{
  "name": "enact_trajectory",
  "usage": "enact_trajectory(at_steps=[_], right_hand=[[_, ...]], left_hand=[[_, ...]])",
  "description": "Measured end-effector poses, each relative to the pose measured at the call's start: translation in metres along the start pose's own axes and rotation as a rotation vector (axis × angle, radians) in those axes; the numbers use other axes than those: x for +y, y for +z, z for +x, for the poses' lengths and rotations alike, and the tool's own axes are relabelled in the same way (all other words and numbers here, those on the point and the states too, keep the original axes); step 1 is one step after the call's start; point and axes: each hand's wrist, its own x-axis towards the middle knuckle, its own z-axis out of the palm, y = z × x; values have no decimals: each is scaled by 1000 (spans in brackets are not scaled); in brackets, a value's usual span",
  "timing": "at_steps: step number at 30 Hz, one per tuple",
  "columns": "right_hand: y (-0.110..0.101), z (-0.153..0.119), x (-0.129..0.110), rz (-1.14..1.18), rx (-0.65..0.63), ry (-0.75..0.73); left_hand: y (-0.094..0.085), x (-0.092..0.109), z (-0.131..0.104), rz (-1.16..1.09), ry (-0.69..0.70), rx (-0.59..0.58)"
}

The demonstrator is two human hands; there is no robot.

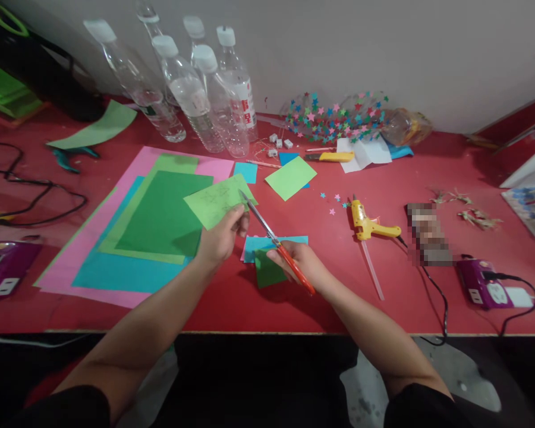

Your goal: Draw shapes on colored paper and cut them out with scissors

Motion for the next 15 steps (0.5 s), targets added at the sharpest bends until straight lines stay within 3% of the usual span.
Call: enact_trajectory(at_steps=[11, 15], right_hand=[[-13, 0, 0, -31, -84, 54], [-11, 2, 6, -14, -64, 65]], left_hand=[[-8, 11, 13, -131, 66, 91], [-8, 9, 14, -136, 45, 32]])
